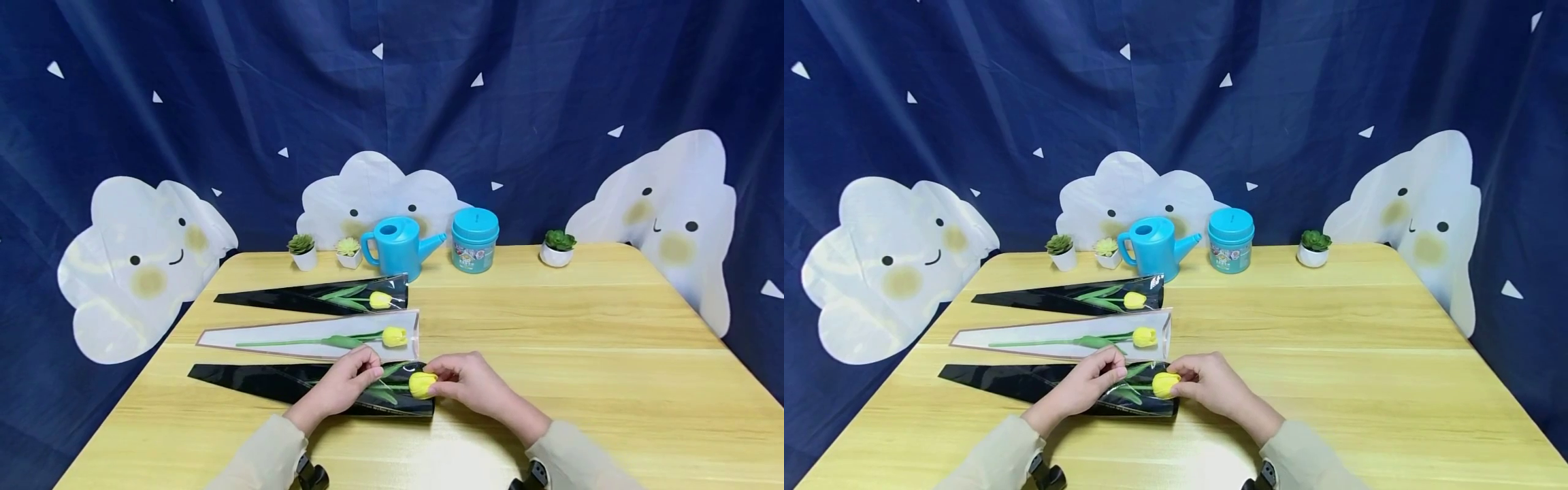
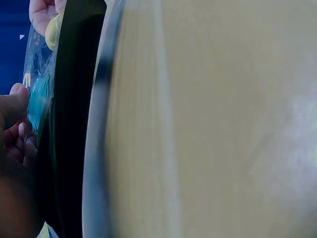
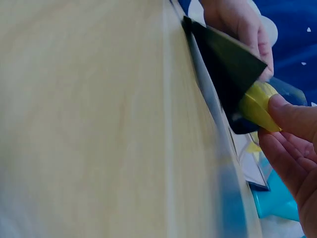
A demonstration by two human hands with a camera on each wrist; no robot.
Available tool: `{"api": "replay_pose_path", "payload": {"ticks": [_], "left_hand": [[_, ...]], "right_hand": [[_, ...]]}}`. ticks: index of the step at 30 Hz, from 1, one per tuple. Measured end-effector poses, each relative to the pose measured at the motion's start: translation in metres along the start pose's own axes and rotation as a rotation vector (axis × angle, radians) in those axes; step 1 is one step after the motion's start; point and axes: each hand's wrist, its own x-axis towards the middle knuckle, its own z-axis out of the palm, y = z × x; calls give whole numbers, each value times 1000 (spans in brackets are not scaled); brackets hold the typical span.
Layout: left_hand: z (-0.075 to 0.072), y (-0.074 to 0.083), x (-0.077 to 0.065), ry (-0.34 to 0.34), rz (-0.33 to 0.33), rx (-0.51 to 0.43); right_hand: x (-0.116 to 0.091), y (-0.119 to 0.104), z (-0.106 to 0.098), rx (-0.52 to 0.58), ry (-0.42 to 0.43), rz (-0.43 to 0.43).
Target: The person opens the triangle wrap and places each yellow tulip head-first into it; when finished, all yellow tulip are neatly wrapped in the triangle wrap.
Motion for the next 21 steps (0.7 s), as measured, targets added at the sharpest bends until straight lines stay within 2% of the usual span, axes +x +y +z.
{"api": "replay_pose_path", "payload": {"ticks": [3,6,12,21], "left_hand": [[4,-14,3,12,-3,2],[6,-21,4,14,15,-10],[7,-23,5,9,47,-2],[6,-22,5,15,25,-4]], "right_hand": [[1,0,4,-4,18,-19],[3,0,8,-20,38,-33],[4,-1,13,-60,58,-4],[8,-3,19,-52,55,71]]}}
